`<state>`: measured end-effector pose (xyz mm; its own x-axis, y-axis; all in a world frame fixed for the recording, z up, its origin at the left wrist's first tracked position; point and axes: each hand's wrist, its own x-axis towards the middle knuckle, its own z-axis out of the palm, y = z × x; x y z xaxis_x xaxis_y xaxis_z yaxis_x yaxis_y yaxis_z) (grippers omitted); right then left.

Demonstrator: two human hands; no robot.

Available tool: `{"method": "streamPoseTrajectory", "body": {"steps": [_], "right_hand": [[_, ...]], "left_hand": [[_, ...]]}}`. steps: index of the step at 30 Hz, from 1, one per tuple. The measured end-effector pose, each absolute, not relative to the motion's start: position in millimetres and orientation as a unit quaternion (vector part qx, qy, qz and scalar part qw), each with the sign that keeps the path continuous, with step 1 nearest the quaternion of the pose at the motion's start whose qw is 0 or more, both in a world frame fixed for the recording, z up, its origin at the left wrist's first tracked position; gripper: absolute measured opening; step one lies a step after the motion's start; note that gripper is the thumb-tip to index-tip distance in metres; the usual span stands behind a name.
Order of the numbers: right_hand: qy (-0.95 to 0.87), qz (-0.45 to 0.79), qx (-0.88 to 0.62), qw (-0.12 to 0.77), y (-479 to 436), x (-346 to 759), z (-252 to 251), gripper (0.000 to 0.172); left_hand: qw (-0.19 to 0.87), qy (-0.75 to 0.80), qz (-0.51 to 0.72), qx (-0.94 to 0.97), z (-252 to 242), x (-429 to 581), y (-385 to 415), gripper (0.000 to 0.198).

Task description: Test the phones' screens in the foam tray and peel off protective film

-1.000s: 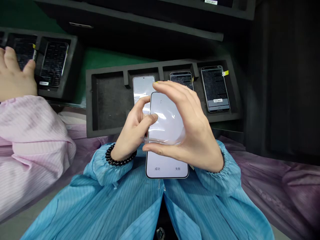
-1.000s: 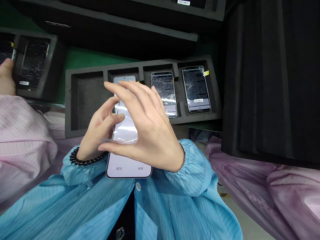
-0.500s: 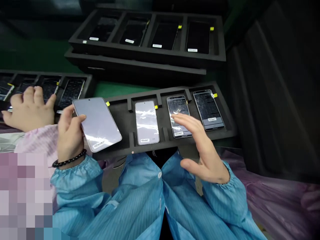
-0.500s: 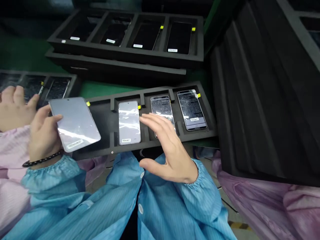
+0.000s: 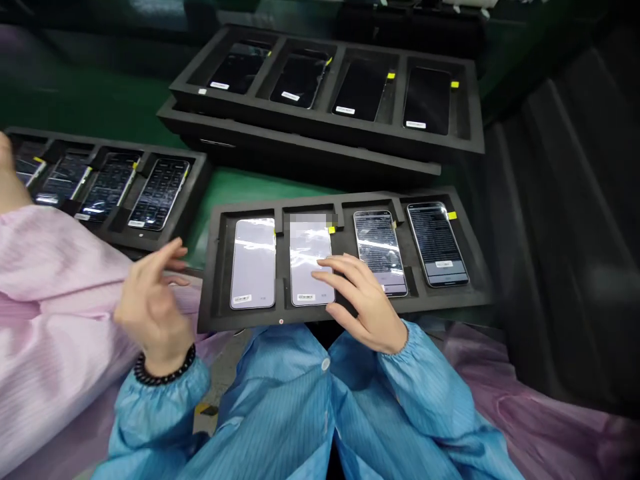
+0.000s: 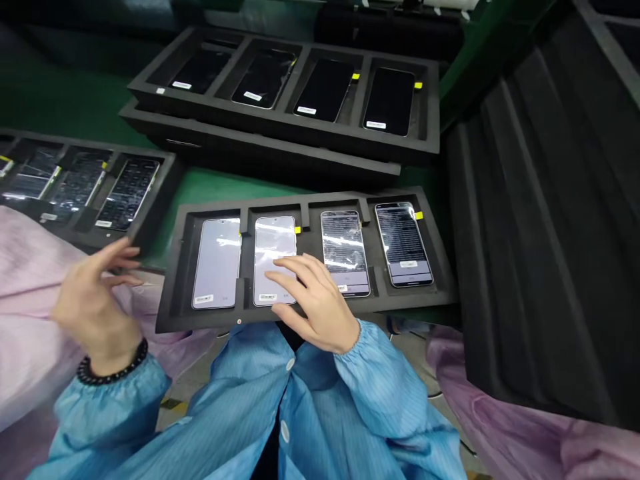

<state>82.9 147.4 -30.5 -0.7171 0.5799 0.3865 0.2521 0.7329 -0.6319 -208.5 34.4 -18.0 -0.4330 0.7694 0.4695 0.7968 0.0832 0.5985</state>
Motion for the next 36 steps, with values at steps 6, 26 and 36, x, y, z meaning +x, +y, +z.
{"method": "streamPoseTrajectory", "body": {"steps": [6,26,36], "right_hand": [[-0.927,0.192,-0.168,0.273,148.5,83.3,-42.0,0.031],[-0.968,0.13,-0.133,0.168,146.0,75.8,-41.3,0.05],[-0.967,0.147,-0.136,0.159,144.8,76.3,-41.9,0.045]], "left_hand": [[0.055,-0.681,-0.267,-0.68,-52.2,-206.2,-22.7,0.056],[-0.034,-0.655,-0.176,-0.734,-64.5,-217.6,-24.6,0.062],[-0.047,-0.671,-0.172,-0.72,-68.5,-218.3,-26.9,0.058]]}}
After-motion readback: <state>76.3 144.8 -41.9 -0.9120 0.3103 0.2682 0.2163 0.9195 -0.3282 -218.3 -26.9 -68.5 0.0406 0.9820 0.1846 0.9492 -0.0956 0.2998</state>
